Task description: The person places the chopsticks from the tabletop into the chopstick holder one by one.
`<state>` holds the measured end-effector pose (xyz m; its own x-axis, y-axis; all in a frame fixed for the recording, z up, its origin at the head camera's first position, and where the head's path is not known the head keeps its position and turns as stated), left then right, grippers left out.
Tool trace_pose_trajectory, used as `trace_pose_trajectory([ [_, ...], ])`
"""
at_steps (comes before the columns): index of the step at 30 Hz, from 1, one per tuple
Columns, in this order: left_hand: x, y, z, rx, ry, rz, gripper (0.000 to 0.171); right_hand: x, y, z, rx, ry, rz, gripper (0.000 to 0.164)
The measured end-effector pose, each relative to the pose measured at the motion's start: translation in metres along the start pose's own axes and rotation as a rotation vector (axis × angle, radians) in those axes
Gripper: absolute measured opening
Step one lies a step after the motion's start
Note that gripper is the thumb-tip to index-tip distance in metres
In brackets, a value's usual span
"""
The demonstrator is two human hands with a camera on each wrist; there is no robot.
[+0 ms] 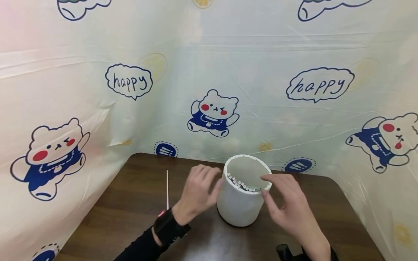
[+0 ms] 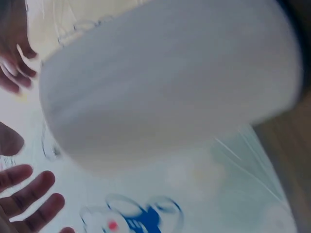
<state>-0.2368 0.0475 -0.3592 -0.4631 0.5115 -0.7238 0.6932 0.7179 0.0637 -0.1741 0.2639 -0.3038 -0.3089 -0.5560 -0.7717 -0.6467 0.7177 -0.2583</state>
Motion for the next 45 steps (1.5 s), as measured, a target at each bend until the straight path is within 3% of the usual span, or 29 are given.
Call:
trace_pose_trajectory([
  [2, 0.0, -0.019, 0.016, -0.092, -0.011, -0.012, 0.015, 0.004, -0.012, -0.001, -0.08, 0.014, -0.04, 0.028],
  [4, 0.003, -0.036, 0.036, -0.214, -0.071, -0.049, 0.013, 0.011, -0.023, -0.002, -0.165, 0.018, -0.07, 0.024],
  [7, 0.01, -0.054, 0.07, -0.419, -0.262, -0.104, 0.022, 0.024, -0.036, -0.001, -0.239, 0.001, -0.086, 0.033],
  [11, 0.02, -0.067, 0.116, -0.694, -0.596, -0.091, 0.034, 0.04, -0.046, 0.001, -0.266, -0.068, -0.086, 0.022],
  [13, 0.022, -0.071, 0.135, -0.795, -0.693, -0.073, 0.035, 0.047, -0.048, 0.001, -0.261, -0.11, -0.083, 0.017],
  [15, 0.025, -0.073, 0.149, -0.862, -0.734, -0.058, 0.031, 0.053, -0.049, 0.002, -0.255, -0.144, -0.079, 0.016],
  [21, 0.035, -0.072, 0.168, -0.891, -0.649, -0.157, 0.015, 0.064, -0.052, 0.005, -0.305, -0.15, -0.092, 0.016],
  [29, 0.038, -0.075, 0.171, -0.935, -0.471, -0.367, 0.019, 0.065, -0.049, 0.008, -0.274, -0.165, -0.062, 0.012],
  [33, 0.027, -0.08, 0.168, -0.969, -0.366, -0.419, 0.017, 0.063, -0.045, 0.008, -0.238, -0.188, -0.046, 0.013],
  [36, 0.006, -0.08, 0.157, -0.892, -0.195, -0.555, 0.014, 0.06, -0.042, 0.007, -0.25, -0.165, -0.046, 0.015],
  [39, -0.009, -0.089, 0.147, -0.888, -0.172, -0.496, 0.007, 0.058, -0.04, 0.007, -0.251, -0.145, -0.054, 0.016],
  [43, -0.022, -0.109, 0.137, -0.968, -0.281, -0.272, 0.019, 0.057, -0.039, 0.007, -0.232, -0.148, -0.051, 0.013],
  [45, -0.031, -0.114, 0.127, -0.925, -0.265, -0.269, 0.023, 0.056, -0.038, 0.007, -0.217, -0.151, -0.049, 0.012],
])
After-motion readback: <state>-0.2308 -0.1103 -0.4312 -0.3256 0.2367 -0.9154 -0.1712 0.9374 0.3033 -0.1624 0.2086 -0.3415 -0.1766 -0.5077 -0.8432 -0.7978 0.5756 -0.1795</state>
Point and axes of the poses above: each hand's wrist, its own z-axis away from the middle knuckle, its own x-axis out of the palm, y = z × x, the point moved 6 cm from there along -z, towards the middle knuckle, and after that the axes turned 12 degrees about -y, right-handed, at the moved point
